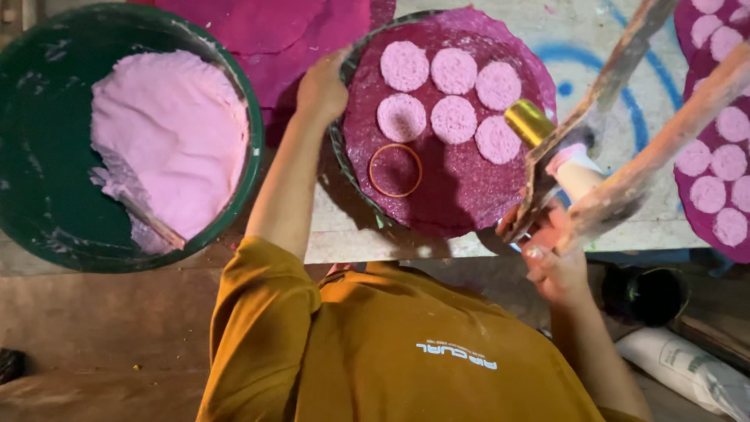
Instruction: The person uses a mechanical hand press to mold disks from a pink paste and arranges them on circular mats.
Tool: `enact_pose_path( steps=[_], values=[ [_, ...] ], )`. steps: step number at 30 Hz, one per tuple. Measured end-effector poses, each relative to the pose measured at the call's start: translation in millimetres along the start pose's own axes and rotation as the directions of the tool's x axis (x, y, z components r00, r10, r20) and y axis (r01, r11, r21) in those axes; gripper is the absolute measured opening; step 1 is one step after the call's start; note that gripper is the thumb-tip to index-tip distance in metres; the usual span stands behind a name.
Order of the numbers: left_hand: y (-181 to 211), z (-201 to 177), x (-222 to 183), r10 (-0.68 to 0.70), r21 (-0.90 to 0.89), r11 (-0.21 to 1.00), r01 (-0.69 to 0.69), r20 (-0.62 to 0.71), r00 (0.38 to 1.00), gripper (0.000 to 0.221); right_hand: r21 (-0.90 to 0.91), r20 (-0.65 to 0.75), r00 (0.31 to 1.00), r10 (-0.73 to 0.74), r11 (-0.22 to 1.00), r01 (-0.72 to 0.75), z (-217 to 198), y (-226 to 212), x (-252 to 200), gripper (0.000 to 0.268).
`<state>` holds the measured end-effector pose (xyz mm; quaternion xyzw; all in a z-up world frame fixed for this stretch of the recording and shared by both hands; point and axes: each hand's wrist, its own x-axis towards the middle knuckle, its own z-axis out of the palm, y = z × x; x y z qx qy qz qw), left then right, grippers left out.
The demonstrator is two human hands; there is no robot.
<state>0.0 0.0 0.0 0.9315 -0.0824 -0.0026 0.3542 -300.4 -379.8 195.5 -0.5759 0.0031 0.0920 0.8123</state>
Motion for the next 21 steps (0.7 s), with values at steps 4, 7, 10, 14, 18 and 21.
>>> enact_pose_path(
  steps=[4, 7, 10, 14, 18, 21],
  values=[
    [107, -47, -63, 0.077, 0.230, 0.973, -0.016, -0.257, 0.963, 0.046, 0.027, 0.016, 0.999, -0.034, 0.999, 0.034, -1, 8, -3, 0.083],
    [156, -70, -126, 0.044, 0.016, 0.999, -0.042, -0.136, 0.990, 0.032, -0.005, -0.027, 0.999, -0.044, 0.999, 0.044, -6, 10, -6, 0.083],
    [177, -73, -150, -0.123, 0.084, 0.989, 0.120, 0.032, 0.992, 0.029, 0.034, -0.059, 0.997, -0.041, 0.998, 0.043, -11, 13, -5, 0.082],
    [177, -69, -151, -0.095, 0.081, 0.992, 0.096, -0.023, 0.995, 0.019, 0.073, -0.061, 0.996, -0.060, 0.995, 0.064, -15, 16, 3, 0.080],
    [172, -74, -150, -0.123, 0.110, 0.986, 0.122, 0.003, 0.992, 0.023, -0.035, -0.018, 0.999, -0.028, 0.999, 0.028, -18, 17, 9, 0.088],
    [176, -90, -139, 0.016, -0.156, 0.987, -0.035, -0.119, 0.993, 0.048, -0.251, 0.172, 0.982, 0.084, 0.967, -0.038, -21, 9, 21, 0.085]
  ],
)
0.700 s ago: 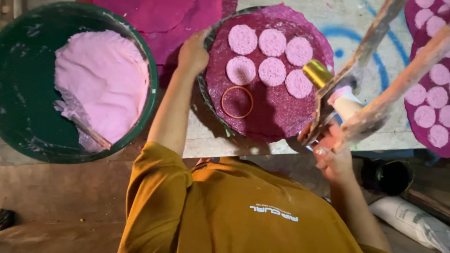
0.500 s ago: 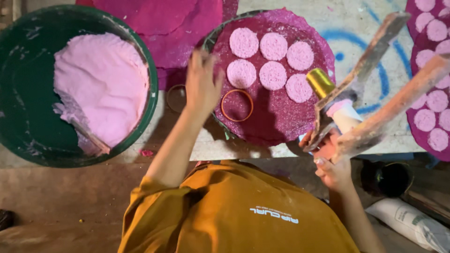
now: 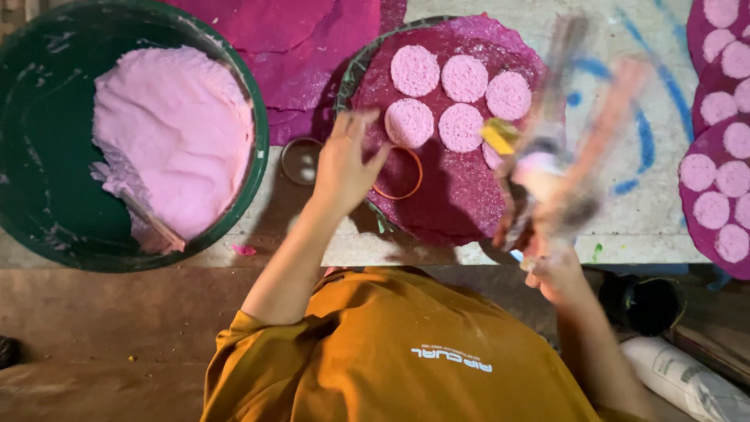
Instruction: The person uses a mechanical hand press to mold disks from a pink paste and arranges them on circular mats.
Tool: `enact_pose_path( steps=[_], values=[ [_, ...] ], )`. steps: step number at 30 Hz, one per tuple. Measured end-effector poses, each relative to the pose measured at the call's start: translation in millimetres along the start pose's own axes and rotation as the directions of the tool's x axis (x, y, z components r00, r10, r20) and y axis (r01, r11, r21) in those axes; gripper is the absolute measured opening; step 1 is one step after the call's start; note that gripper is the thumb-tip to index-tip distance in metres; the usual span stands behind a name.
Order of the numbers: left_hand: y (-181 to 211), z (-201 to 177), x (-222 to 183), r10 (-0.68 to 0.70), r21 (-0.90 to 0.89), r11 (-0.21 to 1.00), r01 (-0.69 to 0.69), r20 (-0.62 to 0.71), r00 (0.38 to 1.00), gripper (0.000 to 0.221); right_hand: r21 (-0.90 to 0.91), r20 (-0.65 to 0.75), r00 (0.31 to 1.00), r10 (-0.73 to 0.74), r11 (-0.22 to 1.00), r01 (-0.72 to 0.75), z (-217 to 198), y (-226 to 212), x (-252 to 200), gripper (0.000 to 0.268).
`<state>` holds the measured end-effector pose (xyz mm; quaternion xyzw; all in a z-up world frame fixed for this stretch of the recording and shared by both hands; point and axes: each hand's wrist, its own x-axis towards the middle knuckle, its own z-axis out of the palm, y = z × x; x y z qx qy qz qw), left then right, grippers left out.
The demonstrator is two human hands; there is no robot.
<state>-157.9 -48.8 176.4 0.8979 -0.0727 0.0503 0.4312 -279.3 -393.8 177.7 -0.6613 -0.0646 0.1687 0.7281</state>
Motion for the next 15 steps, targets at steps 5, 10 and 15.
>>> enact_pose_path(
  steps=[5, 10, 15],
  values=[
    [26, -18, 36, 0.335, -0.884, -0.245, 0.399, 0.309, 0.890, 0.076, 0.226, 0.552, 0.762, 0.338, 0.819, -0.527, 15, -17, 29, 0.100],
    [28, -11, 35, 0.406, -0.883, -0.392, 0.257, 0.085, 0.910, 0.052, 0.001, 0.729, 0.534, 0.428, 0.780, -0.626, 3, -61, 75, 0.105],
    [11, 12, 50, 0.270, -0.832, -0.546, 0.097, -0.065, 0.961, 0.027, -0.426, 0.327, 0.526, 0.785, 0.619, -0.659, -25, -88, 118, 0.104]
  ],
)
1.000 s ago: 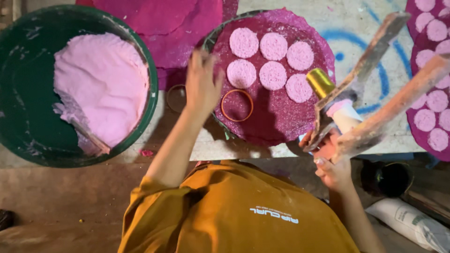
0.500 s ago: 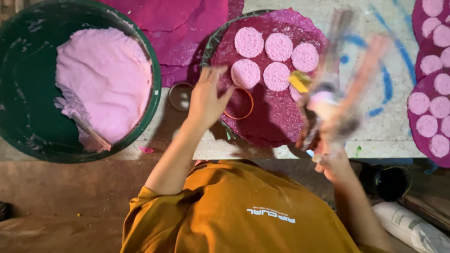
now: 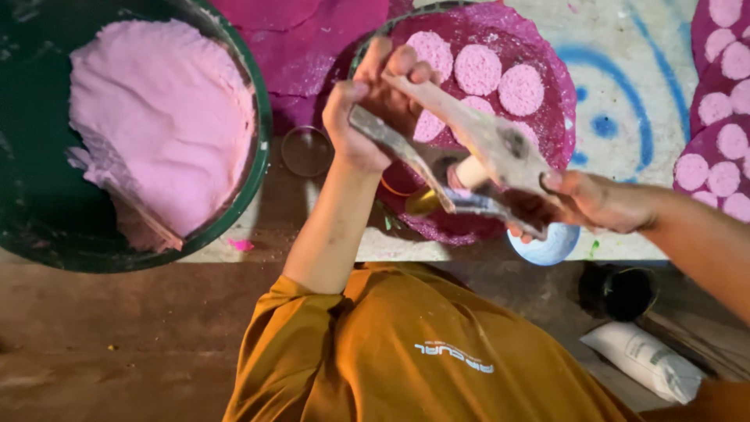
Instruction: The person uses a mechanical hand press to mold disks from a pink paste and arranges them on circular mats.
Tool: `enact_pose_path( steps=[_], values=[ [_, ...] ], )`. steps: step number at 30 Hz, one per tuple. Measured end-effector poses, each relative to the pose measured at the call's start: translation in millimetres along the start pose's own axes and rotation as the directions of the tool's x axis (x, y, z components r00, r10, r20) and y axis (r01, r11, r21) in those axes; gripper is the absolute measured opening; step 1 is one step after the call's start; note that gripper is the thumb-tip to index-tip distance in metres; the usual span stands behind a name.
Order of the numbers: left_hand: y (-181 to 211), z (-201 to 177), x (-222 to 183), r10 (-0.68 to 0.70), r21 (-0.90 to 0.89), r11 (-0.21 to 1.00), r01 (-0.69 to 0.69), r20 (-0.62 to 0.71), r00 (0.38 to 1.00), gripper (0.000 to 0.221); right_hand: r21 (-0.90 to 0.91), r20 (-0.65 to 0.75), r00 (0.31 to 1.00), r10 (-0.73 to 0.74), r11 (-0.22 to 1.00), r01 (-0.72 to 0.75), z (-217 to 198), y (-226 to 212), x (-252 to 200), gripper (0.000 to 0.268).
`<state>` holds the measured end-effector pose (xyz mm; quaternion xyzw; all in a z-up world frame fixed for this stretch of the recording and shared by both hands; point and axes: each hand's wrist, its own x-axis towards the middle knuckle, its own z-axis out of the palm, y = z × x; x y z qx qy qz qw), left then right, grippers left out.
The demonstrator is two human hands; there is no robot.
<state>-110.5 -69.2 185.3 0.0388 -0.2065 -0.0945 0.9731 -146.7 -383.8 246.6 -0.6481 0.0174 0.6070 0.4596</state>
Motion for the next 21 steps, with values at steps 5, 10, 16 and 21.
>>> enact_pose_path(
  steps=[5, 10, 16, 21],
  values=[
    [15, 5, 10, 0.082, 0.011, 0.997, -0.082, -0.009, 0.997, 0.045, -0.235, 0.022, 0.999, -0.026, 0.972, 0.031, -12, -10, 5, 0.098],
    [25, 9, 9, 0.070, 0.242, 0.966, -0.092, 0.096, 0.993, 0.037, -0.221, 0.064, 0.996, -0.054, 0.973, 0.067, -21, -15, 5, 0.097],
    [4, -27, 11, 0.183, -0.081, 0.980, -0.181, 0.008, 0.983, 0.022, -0.351, -0.210, 0.949, 0.234, 0.888, -0.296, -11, -36, 6, 0.103],
    [19, -59, 6, 0.214, -0.132, 0.971, -0.199, 0.110, 0.971, 0.033, -0.471, -0.258, 0.964, 0.069, 0.862, -0.188, 16, -58, 20, 0.102]
  ],
)
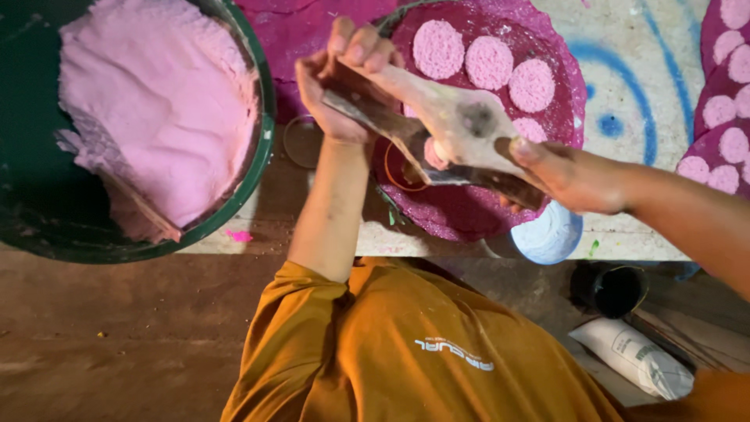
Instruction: The person uses a mechanical hand press to mold disks from a pink paste and arranges them on circular mats.
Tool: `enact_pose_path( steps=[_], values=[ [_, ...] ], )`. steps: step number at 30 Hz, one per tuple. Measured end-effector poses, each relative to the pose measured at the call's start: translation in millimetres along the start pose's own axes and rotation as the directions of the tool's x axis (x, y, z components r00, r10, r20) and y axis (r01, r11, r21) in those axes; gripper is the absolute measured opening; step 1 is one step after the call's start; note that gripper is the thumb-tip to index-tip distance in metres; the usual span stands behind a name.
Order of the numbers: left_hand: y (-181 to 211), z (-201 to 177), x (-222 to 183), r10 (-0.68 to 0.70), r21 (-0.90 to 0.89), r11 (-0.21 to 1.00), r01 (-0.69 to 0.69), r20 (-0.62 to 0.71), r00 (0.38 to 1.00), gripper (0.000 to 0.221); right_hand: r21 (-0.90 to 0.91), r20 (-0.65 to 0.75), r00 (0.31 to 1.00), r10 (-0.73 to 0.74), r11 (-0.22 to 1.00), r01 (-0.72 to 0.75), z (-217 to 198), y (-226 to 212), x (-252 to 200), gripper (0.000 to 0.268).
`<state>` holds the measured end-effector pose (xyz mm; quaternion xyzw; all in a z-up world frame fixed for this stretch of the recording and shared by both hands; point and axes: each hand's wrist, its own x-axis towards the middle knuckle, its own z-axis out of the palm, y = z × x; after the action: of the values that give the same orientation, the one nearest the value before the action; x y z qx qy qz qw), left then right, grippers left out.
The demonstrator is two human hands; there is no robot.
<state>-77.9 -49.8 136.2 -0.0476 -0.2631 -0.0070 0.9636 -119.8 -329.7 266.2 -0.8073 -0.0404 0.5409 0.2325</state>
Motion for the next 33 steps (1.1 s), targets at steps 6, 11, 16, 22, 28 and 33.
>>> enact_pose_path(
  steps=[6, 11, 16, 22, 28, 33],
  values=[
    [21, -10, -5, -0.028, 0.030, 0.999, 0.027, 0.014, 1.000, 0.027, 0.071, -0.046, 0.995, -0.088, 0.993, 0.091, 19, -19, 7, 0.097],
    [-6, -23, -19, -0.001, 0.039, 0.999, 0.003, -0.059, 0.998, 0.031, 0.112, -0.088, 0.995, 0.051, 0.993, -0.041, 17, -9, 0, 0.092],
    [-22, -40, -4, -0.042, -0.019, 0.999, 0.042, -0.033, 0.999, 0.031, 0.039, -0.249, 0.967, -0.047, 0.997, 0.059, 13, 5, 2, 0.089],
    [0, -38, 24, -0.077, 0.089, 0.993, 0.072, 0.054, 0.996, 0.032, 0.041, -0.355, 0.916, -0.187, 0.976, 0.215, 26, 7, 22, 0.089],
    [19, -17, 12, -0.087, 0.148, 0.986, 0.082, 0.028, 0.996, 0.037, 0.206, -0.269, 0.940, -0.211, 0.941, 0.270, 46, -1, 31, 0.083],
    [-5, -7, -4, -0.029, 0.154, 0.986, 0.059, -0.190, 0.981, 0.037, 0.233, -0.199, 0.980, 0.019, 0.972, 0.028, 37, 5, 17, 0.080]
  ],
)
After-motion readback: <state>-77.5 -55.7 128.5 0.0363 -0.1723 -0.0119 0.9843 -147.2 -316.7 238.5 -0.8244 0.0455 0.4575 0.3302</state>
